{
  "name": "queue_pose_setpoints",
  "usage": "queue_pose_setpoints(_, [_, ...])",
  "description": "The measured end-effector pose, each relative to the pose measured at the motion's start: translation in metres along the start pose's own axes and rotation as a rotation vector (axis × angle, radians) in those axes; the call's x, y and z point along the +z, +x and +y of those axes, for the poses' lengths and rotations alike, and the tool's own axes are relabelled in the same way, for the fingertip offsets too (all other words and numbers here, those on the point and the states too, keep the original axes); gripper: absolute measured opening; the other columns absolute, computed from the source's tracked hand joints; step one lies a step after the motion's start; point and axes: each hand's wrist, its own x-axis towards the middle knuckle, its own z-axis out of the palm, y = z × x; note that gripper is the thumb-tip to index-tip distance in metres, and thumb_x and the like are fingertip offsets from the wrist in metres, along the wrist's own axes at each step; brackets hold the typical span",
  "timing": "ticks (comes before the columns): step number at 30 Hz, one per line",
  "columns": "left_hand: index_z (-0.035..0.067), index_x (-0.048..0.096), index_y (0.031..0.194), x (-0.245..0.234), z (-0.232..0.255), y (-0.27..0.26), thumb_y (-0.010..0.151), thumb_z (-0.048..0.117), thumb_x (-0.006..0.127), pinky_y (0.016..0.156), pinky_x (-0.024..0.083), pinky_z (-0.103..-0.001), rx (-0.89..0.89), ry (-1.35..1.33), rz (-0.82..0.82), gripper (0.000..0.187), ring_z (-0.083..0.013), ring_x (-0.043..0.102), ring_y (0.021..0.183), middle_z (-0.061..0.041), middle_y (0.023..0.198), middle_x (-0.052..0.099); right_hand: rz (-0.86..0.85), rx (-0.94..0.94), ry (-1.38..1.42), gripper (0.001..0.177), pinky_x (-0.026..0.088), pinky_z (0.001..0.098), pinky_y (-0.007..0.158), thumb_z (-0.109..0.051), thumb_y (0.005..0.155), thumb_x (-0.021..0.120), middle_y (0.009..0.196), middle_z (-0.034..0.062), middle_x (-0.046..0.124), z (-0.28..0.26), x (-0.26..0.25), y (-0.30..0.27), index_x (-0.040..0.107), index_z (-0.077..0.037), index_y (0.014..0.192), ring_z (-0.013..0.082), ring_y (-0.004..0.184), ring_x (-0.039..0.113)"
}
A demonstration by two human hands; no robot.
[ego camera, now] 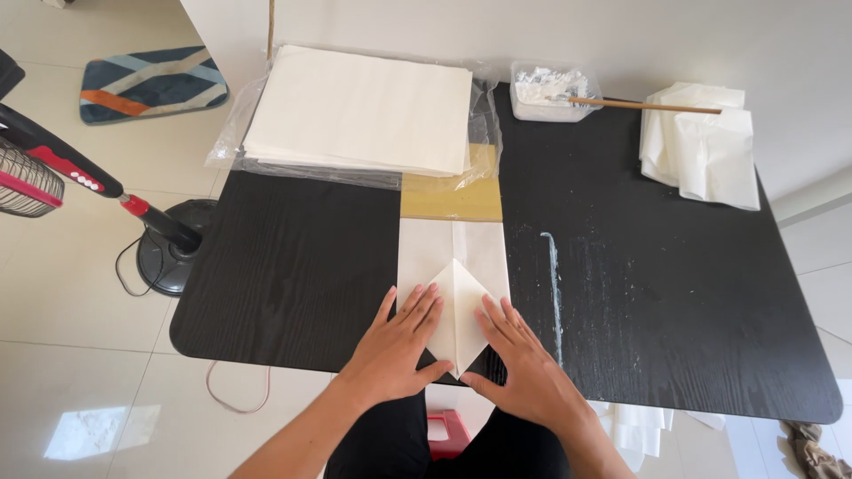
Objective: Manually folding paper and applying glue with a brush to assemble the base of a paper bag.
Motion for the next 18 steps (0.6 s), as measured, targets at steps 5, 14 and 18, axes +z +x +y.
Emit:
queue_pose_setpoints(5, [0.000, 0.027, 0.158, 0.000, 0.007, -0.001, 0.099, 0.067, 0.045, 0.122, 0.007, -0.055, -0.052, -0.027, 0.003, 0.091, -0.0285, 0.015, 0.156, -0.016, 0.169, 0.020, 0.083, -0.118, -0.023, 0.074, 0.017, 0.0441, 0.125, -0.038, 0.101, 0.059, 0.170, 0.0095, 0.024, 0.016, 0.026, 0.001, 0.027, -0.009, 0.161, 0.0257, 0.158, 0.015])
queue_pose_setpoints(14, [0.002, 0.023, 0.159, 0.013, 0.015, -0.002, 0.094, 0.075, 0.045, 0.121, 0.006, -0.058, -0.094, 0.087, 0.061, 0.100, -0.0280, 0.011, 0.157, -0.015, 0.169, 0.018, 0.182, -0.202, 0.082, 0.054, 0.020, 0.0444, 0.127, -0.019, 0.104, 0.048, 0.165, 0.0122, 0.035, 0.016, 0.024, 0.001, 0.039, -0.003, 0.155, 0.0271, 0.156, 0.025])
queue_pose_setpoints(18, [0.007, 0.017, 0.162, 0.033, 0.008, -0.006, 0.090, 0.090, 0.037, 0.127, 0.006, -0.054, -0.075, 0.431, 0.241, 0.111, -0.0254, 0.007, 0.162, -0.010, 0.172, 0.013, 0.130, -0.110, 0.121, 0.054, 0.023, 0.0420, 0.125, -0.017, 0.101, 0.050, 0.164, 0.0073, 0.038, 0.012, 0.018, 0.001, 0.042, -0.006, 0.153, 0.0234, 0.155, 0.027])
